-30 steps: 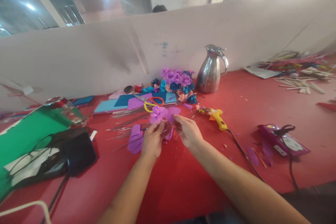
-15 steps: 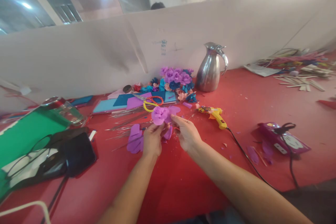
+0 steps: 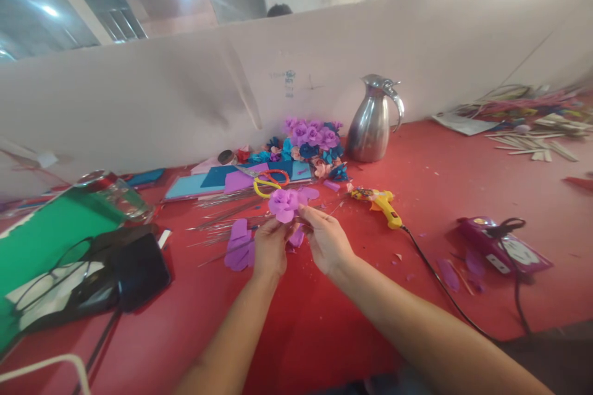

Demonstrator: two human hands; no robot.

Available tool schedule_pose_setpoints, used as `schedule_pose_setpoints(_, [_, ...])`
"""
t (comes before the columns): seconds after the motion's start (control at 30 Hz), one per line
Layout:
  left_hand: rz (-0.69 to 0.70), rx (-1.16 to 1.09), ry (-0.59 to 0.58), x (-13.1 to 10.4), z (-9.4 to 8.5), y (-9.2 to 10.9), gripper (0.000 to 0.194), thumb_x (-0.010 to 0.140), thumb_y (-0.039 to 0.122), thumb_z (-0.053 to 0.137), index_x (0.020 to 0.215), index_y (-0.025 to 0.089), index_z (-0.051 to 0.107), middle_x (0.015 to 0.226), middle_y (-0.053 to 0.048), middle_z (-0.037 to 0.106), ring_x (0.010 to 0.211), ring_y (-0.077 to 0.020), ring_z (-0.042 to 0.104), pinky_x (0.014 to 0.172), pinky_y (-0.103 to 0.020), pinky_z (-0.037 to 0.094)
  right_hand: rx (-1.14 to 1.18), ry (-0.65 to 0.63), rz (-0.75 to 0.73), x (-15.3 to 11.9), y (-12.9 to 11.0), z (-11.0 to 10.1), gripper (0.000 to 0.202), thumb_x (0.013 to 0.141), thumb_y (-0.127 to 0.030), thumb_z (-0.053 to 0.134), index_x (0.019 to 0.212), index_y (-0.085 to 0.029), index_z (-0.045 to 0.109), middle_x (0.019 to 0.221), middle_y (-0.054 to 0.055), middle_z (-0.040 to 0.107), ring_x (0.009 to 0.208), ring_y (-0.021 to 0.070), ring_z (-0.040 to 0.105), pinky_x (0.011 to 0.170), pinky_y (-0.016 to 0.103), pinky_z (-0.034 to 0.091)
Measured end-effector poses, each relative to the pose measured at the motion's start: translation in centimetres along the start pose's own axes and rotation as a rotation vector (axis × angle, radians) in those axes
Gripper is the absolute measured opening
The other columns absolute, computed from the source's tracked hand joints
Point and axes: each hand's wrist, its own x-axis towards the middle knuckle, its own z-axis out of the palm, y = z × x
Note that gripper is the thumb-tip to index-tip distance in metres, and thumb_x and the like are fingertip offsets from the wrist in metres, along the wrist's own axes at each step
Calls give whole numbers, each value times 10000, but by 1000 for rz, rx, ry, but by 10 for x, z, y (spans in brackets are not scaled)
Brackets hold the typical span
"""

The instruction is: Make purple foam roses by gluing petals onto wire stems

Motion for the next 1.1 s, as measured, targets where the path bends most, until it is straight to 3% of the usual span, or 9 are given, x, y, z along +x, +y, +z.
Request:
schedule_pose_setpoints(0.3, [85,-8,-15,3,-4,-7,211,556,252,800,749,180,753,630,5,675,613,-127,603,589,-240,448,36,-26,-32,-7,1,7,175,574,-328,775,641,-175,726,632,18,669,634,134,556,625,259,434])
schedule_pose_setpoints(0.5, [85,-12,12,0,-1,-6,199,570,231,783,767,206,765,655,16,690,639,-124,595,627,-242,452,121,5,24,-10,1,9,163,543,-282,796,630,-172,712,689,17,682,640,112,576,644,232,460])
schedule_pose_setpoints(0.77, [176,55,55,2,-4,-8,221,582,242,780,799,199,773,740,-1,732,723,-149,617,715,-266,460,55,-87,-20,-12,-1,8,102,598,-245,724,675,-179,718,702,27,693,654,135,593,603,235,437])
schedule_pose_setpoints(1.1, [235,109,-39,-3,-8,-8,213,653,280,747,857,228,775,688,19,707,605,-139,568,553,-237,396,-64,-110,-126,-7,2,0,188,553,-275,789,714,-201,727,703,5,703,584,116,556,600,243,417])
